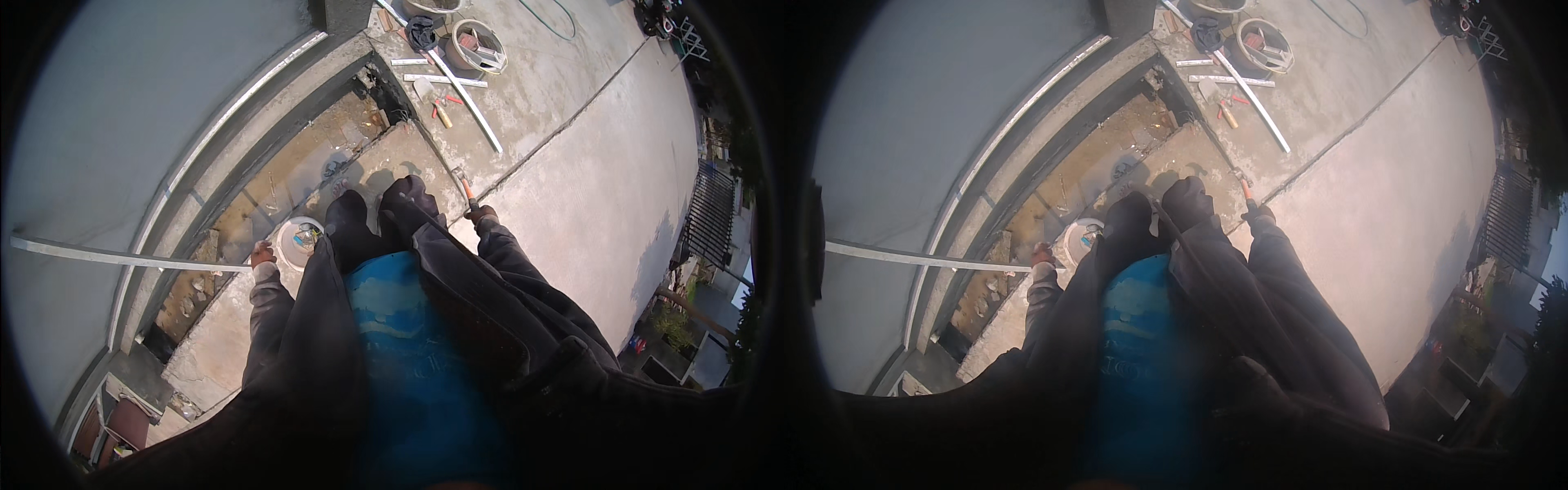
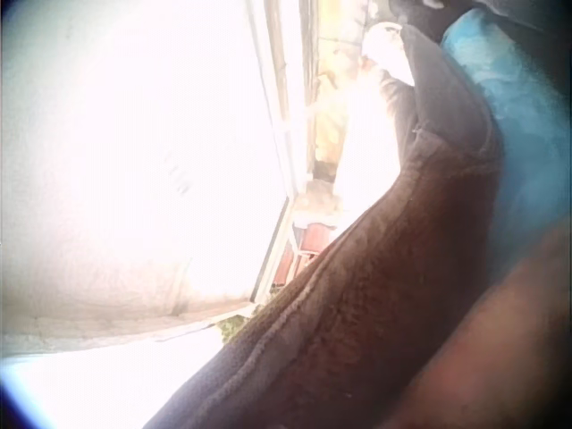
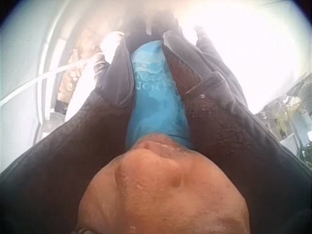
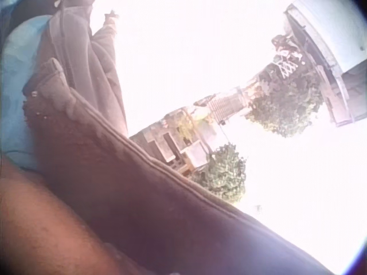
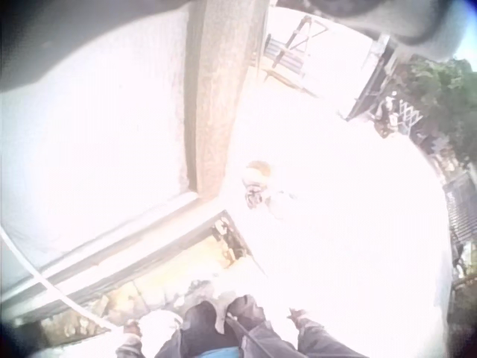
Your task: The person installs metal trim pieces along the edge of a concrete structure. They use shears to cut the trim, a hammer to drive nails, and a trowel to smooth the surface. The person also retrieves nails from a bucket and adjusts the trim pieces.
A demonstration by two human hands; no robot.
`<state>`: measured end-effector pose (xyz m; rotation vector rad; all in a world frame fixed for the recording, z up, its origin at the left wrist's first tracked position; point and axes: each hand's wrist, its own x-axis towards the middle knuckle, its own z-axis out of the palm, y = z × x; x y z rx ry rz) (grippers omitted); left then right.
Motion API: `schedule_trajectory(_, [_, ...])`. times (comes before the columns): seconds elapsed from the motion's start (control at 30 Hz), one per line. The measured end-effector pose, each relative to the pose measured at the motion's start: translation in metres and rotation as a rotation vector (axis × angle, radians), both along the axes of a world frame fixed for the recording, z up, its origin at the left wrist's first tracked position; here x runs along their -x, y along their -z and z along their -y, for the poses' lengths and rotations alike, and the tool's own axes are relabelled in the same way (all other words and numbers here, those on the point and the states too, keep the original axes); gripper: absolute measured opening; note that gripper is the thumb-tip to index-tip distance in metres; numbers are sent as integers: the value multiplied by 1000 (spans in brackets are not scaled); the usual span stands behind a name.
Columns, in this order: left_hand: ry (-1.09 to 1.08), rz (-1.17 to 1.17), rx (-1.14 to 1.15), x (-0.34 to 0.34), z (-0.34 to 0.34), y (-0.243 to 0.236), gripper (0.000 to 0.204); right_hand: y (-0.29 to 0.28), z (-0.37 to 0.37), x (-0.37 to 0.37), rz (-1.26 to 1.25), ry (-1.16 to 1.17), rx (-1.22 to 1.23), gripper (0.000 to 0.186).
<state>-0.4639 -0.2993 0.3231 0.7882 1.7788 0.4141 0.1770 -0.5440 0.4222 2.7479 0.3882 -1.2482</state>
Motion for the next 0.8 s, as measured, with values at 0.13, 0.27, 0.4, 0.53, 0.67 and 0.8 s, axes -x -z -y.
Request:
schedule_trajectory(0.13, [47,97,-14,-82,-25,-87,33,27,-23,-22,73,68,110,55])
schedule_trajectory(0.27, [156,100,-52,-83,-59,-84,33,22,-90,-53,19,62,100,57])
schedule_trajectory(0.4, [163,119,-68,-116,-74,-63,40,40,-176,-94,55,-61,65,53])
schedule_trajectory(0.53, [162,89,80,-218,-102,-19,40,136,-257,-159,104,-124,-1,48])
schedule_trajectory(0.67, [97,82,169,-354,-129,32,28,221,-352,-206,79,-193,-115,45])
schedule_trajectory(0.8, [291,222,-18,-507,-179,130,16,322,-408,-259,172,-271,-416,49])
